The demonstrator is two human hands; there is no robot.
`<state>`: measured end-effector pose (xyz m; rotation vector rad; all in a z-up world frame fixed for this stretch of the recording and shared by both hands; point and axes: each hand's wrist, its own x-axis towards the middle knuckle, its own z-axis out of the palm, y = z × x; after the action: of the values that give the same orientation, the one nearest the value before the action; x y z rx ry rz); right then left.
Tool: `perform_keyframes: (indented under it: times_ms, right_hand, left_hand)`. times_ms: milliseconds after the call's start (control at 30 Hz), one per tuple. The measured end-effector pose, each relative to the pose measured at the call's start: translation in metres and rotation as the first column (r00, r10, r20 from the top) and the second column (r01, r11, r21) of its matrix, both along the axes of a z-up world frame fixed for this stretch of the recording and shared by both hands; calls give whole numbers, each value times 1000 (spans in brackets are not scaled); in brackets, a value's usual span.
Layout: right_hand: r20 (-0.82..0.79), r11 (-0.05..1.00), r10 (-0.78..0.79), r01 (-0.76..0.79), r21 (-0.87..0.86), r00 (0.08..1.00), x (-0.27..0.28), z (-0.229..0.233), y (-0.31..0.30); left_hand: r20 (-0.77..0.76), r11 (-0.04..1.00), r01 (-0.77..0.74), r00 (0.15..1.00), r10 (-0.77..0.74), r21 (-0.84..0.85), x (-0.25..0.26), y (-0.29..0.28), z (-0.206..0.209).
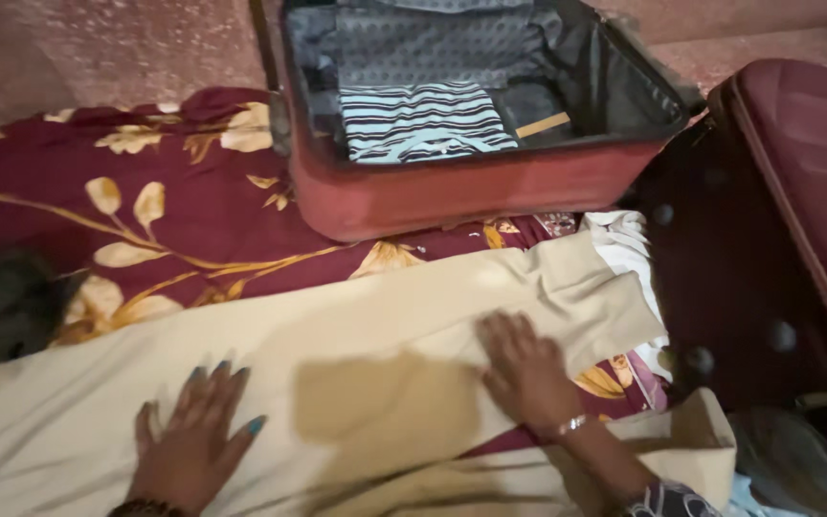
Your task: The person folds a striped t-shirt and a pair of beige trousers on a bed. The folded t-shirt is placed into an open suitcase. The person continues to fold the trousers.
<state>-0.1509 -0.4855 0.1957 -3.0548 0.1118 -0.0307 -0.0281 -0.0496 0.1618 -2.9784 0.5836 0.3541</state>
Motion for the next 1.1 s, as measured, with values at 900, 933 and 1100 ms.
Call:
perform_keyframes:
  times_ms: [900, 933, 1100]
  right_hand:
    - [362, 947, 43, -153, 281, 931, -116, 63, 97]
    - [311, 954, -28, -67, 292, 950, -115, 65, 97]
    - [214, 944, -45, -29, 330, 976, -109, 61, 85]
  left_hand:
    - [-123, 842, -334, 899, 419, 424, -106, 291, 86]
    - [-85, 864, -371, 903, 422, 341, -106, 302, 76]
    - [-244, 710, -694, 714, 656, -120, -96, 357, 23]
